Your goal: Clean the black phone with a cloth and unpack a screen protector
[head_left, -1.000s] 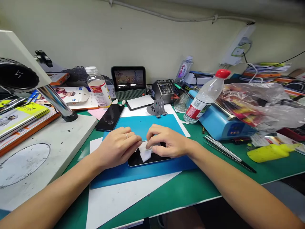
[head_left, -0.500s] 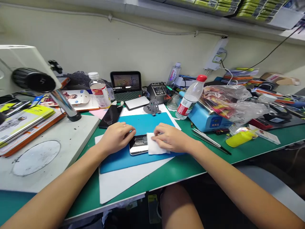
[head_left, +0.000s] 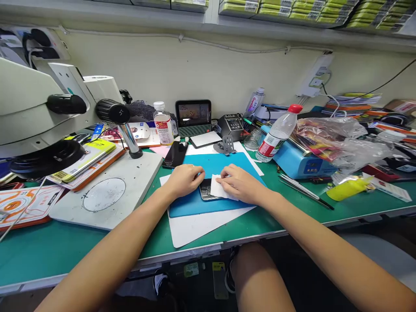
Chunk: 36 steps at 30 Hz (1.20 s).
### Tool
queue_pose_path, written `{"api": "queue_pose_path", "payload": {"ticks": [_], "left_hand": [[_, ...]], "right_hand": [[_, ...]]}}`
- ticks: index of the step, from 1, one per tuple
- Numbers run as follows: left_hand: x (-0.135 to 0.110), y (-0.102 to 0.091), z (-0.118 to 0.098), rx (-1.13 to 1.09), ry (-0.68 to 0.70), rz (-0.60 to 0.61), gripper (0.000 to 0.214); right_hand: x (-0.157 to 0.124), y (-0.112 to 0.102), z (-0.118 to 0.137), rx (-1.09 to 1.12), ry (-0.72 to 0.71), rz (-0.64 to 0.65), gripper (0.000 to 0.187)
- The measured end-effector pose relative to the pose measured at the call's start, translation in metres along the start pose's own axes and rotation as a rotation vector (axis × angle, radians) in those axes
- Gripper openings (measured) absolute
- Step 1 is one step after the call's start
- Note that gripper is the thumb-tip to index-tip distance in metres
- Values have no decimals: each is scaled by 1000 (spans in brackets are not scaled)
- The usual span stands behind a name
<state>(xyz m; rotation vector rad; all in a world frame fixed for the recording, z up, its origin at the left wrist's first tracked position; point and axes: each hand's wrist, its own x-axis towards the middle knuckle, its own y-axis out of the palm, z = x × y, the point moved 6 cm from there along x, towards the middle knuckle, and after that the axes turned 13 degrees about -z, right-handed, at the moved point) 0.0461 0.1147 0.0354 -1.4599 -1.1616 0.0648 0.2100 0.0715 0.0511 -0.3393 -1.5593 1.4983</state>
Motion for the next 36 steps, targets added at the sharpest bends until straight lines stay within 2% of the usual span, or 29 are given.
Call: {"api": "queue_pose_path", "payload": {"ticks": [4,8,11,15,18,20,25,31,36], "left_hand": [[-1,0,0,6,13,28,27],[1,3,-2,8,15,49,27],[2,4,-10,-35,40,44,23],[0,-1,-26,-83,136,-9,21],[1,-2,-31,-98,171,-31,19],[3,-1,-32,-111,164,-26,16],[5,1,-38,-157,142,-15,10],[5,4,-48,-186,168,-2,12],[6,6,-49,-171,148,-1,11]], "right_hand": [[-15,-7,-10,27,-22,25,37],[-32,-18,-18,61,25,-9,35],[-24,-15,-11,73,-21,19,37],[2,-4,-2,97,-175,72,37],[13,-1,-3,157,-277,85,34],[14,-2,-9,198,-296,59,33],[2,-8,-25,265,-246,47,32],[-1,-2,-19,316,-260,109,29],[1,-7,-29,337,-145,105,33]]}}
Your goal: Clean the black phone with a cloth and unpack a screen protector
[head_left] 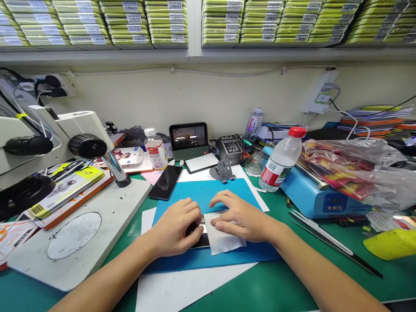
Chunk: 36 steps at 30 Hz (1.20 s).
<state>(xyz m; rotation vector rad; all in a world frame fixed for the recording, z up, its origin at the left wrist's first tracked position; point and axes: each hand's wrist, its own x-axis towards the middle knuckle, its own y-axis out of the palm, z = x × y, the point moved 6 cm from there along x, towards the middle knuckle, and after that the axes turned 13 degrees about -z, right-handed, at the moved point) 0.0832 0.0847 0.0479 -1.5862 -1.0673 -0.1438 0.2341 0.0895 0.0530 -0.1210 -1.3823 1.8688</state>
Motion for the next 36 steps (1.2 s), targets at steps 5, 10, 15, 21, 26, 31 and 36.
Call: {"api": "queue_pose_path", "payload": {"ticks": [5,10,15,21,26,31,36], "left_hand": [[-2,2,-2,-17,8,23,12],[-4,3,-3,-11,0,80,17],[-5,-3,30,52,-218,31,16],[-8,-5,49,102,-287,38,16],[-7,-5,45,107,-281,58,16],[-8,-7,42,116,-258,103,17],[-12,-7,27,70,-106,292,53]], "right_hand": [[1,9,3,51,-25,44,34],[-5,-1,-16,83,76,68,36],[-9,-12,-32,80,149,53,38],[-1,1,-25,123,88,79,40],[-1,-3,-34,96,140,40,36],[2,4,-30,145,96,54,36],[-2,-1,-35,111,141,25,35]]}}
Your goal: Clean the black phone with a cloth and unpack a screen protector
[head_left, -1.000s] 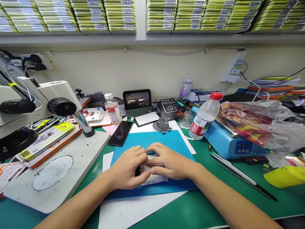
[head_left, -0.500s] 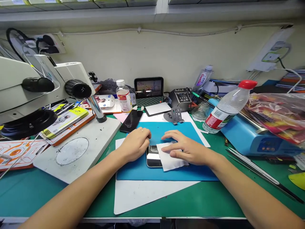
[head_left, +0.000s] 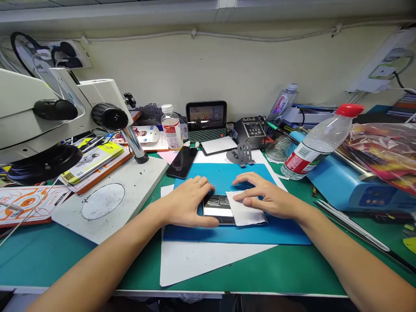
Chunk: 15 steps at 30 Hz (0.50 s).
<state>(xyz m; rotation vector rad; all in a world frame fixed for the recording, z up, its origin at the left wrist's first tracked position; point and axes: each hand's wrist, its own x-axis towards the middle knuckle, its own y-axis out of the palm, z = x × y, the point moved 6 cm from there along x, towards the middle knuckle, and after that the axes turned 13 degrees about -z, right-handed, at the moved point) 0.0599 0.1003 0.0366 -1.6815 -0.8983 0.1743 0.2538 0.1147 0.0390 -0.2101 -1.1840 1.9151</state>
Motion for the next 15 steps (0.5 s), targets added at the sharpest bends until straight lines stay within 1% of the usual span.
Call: {"api": "queue_pose_path", "payload": {"ticks": [1,2,3,8,11,13,15], "left_hand": [[-1,-1,0,7,6,2,64],[-2,-2,0,12,13,-1,69],[-2,-2,0,18,22,-5,70],[0,0,-1,43,49,-14,56],[1,1,-3,55,57,-15,52],[1,1,-3,61,57,-20,51],[1,1,-3,64,60,-24,51]], "right_hand": [[-1,0,0,5,2,4,35],[-1,1,1,13,-2,15,36],[-2,3,2,19,-7,29,37],[0,5,3,15,2,31,36],[-1,8,4,14,-9,46,41],[0,5,2,-1,-20,12,45],[0,0,-2,-23,-5,-64,47]]}}
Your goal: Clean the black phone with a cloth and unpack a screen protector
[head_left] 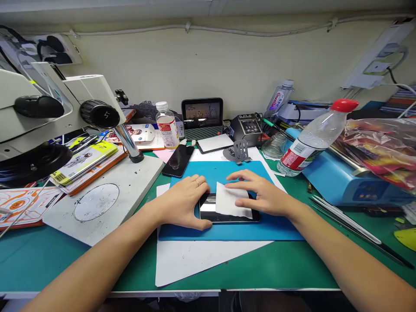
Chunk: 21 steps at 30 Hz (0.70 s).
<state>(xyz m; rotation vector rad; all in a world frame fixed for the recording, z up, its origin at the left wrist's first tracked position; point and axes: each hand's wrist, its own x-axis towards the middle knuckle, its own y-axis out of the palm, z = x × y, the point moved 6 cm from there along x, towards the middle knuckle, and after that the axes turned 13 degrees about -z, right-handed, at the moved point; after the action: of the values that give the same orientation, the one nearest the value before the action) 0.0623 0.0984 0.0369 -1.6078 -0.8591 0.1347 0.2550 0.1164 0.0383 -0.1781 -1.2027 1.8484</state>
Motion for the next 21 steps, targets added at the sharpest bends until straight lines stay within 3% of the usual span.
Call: {"api": "queue_pose_path", "payload": {"ticks": [3,10,14,18,21], "left_hand": [[0,0,1,0,9,-4,50],[1,-2,0,-11,13,-10,53],[2,-3,2,-8,-48,-26,60],[3,-3,1,20,-108,-115,54],[4,-1,-4,26,-123,-179,62]], "right_hand": [[0,-7,-7,-29,38,-72,47],[1,-7,-9,-104,72,-75,37],[2,-4,-1,-47,3,-58,24],[5,-4,12,4,-83,-181,19],[6,-1,23,33,-166,-259,15]]}}
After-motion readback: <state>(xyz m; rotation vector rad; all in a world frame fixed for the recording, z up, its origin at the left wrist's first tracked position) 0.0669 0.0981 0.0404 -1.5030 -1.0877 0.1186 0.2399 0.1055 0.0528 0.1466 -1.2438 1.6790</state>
